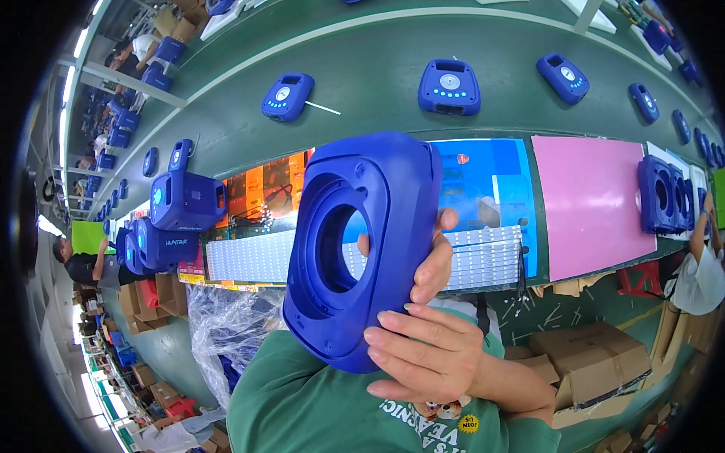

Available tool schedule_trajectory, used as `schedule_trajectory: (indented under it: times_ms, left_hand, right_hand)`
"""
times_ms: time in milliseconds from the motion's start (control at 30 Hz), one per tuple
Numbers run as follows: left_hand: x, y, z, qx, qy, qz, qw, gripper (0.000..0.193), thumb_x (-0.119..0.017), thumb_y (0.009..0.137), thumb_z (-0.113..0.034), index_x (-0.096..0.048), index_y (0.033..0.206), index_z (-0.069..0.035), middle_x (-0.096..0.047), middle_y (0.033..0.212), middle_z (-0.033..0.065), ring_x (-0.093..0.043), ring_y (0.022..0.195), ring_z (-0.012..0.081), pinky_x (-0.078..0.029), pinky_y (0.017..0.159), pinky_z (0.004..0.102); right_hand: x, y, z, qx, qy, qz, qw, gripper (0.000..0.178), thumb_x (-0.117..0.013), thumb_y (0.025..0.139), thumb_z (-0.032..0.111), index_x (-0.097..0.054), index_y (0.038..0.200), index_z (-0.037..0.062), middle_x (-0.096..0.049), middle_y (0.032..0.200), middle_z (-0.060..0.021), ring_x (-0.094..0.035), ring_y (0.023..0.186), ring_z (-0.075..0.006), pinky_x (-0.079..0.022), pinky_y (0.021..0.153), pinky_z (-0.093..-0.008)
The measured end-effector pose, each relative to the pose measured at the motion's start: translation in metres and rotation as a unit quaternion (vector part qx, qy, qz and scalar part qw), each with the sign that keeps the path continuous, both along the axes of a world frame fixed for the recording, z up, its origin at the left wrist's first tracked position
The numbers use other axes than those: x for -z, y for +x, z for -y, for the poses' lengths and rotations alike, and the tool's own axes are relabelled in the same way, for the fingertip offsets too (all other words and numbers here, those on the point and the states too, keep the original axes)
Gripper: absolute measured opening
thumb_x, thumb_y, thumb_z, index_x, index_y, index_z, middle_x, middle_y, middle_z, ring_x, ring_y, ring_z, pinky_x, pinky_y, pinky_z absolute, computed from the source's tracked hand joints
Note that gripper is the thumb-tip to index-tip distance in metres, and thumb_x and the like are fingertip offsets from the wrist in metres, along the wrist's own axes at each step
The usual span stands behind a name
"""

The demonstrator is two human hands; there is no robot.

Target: The person separates small components from a strip, then repeatedly retrieves blue plastic housing halves from a crate, fits and presses them together by hand, and places the assembled housings onto the workbench.

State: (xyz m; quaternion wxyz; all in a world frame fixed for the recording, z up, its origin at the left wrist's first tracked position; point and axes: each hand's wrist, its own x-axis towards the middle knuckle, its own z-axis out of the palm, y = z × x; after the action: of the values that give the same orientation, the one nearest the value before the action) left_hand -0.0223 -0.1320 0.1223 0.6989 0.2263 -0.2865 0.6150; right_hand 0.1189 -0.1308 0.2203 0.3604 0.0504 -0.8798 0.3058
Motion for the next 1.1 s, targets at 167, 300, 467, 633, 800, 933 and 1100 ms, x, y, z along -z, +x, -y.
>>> schedule_trajectory:
  times_ms: [167,300,467,633,800,933,1100]
  left_hand:
    - [0.01,-0.01,0.002,-0.09,-0.105,-0.169,0.976,0.076,-0.071,0.079,-0.029,-0.026,0.134,-0.002,-0.058,0.104,0.0149,-0.062,0.092,0.0234,-0.052,0.077,0.034]
    - [0.019,-0.013,-0.001,-0.187,-0.216,-0.327,0.901,0.073,-0.072,0.079,-0.029,-0.03,0.131,-0.001,-0.057,0.104,0.0154,-0.061,0.093,0.0231,-0.051,0.078,0.0344]
    - [0.032,-0.018,-0.01,-0.258,-0.338,-0.499,0.755,0.069,-0.073,0.078,-0.029,-0.036,0.128,0.0,-0.057,0.104,0.016,-0.06,0.093,0.0227,-0.051,0.078,0.035]
    - [0.062,-0.005,-0.036,-0.358,-0.389,-0.555,0.643,0.061,-0.075,0.073,-0.025,-0.047,0.12,0.001,-0.057,0.108,0.0144,-0.056,0.095,0.0192,-0.048,0.081,0.0344]
    - [0.073,0.002,-0.075,-0.374,-0.372,-0.733,0.428,0.057,-0.072,0.075,-0.021,-0.049,0.124,-0.002,-0.058,0.109,0.0079,-0.056,0.096,0.0186,-0.043,0.088,0.0342]
    - [0.069,0.049,-0.141,-0.355,-0.294,-0.853,0.245,0.06,-0.069,0.071,-0.037,-0.049,0.108,0.006,-0.062,0.1,0.0279,-0.06,0.095,0.0418,-0.048,0.08,0.0449]
    - [0.095,0.143,-0.247,-0.293,-0.279,-0.902,0.149,0.074,-0.07,0.067,-0.043,-0.048,0.113,0.01,-0.059,0.108,0.0296,-0.058,0.103,0.0405,-0.046,0.087,0.044]
  right_hand:
    - [0.007,0.011,-0.009,-0.019,-0.059,0.022,0.998,0.04,-0.073,0.072,0.041,-0.067,0.087,0.0046,-0.068,0.095,-0.0098,-0.065,0.091,-0.0254,-0.05,0.085,-0.0382]
    - [0.013,-0.002,-0.008,0.089,-0.071,0.091,0.989,0.056,-0.073,0.073,0.043,-0.062,0.103,-0.0037,-0.064,0.102,-0.016,-0.061,0.096,-0.0328,-0.047,0.088,-0.042]
    - [0.046,0.0,-0.007,0.157,-0.296,0.2,0.921,0.069,-0.073,0.074,0.031,-0.044,0.124,-0.006,-0.057,0.112,-0.0211,-0.058,0.101,-0.0313,-0.045,0.089,-0.0356]
    - [0.059,0.039,-0.039,0.115,-0.627,0.056,0.768,0.07,-0.072,0.072,0.03,-0.042,0.125,-0.0051,-0.058,0.103,-0.009,-0.055,0.095,-0.0145,-0.043,0.085,-0.0286]
    - [0.067,0.133,-0.067,0.233,-0.614,-0.138,0.742,0.063,-0.064,0.075,0.033,-0.047,0.122,-0.0047,-0.059,0.096,-0.0083,-0.054,0.087,-0.0139,-0.041,0.082,-0.0268]
    - [0.071,0.21,-0.071,0.391,-0.534,-0.127,0.739,0.051,-0.066,0.075,0.03,-0.053,0.112,-0.0031,-0.058,0.093,-0.0074,-0.055,0.084,-0.0132,-0.043,0.078,-0.0265]
    - [0.064,0.286,-0.065,0.463,-0.562,-0.184,0.66,0.047,-0.069,0.075,0.03,-0.055,0.105,-0.002,-0.056,0.089,-0.0045,-0.054,0.077,-0.0105,-0.044,0.07,-0.0239]
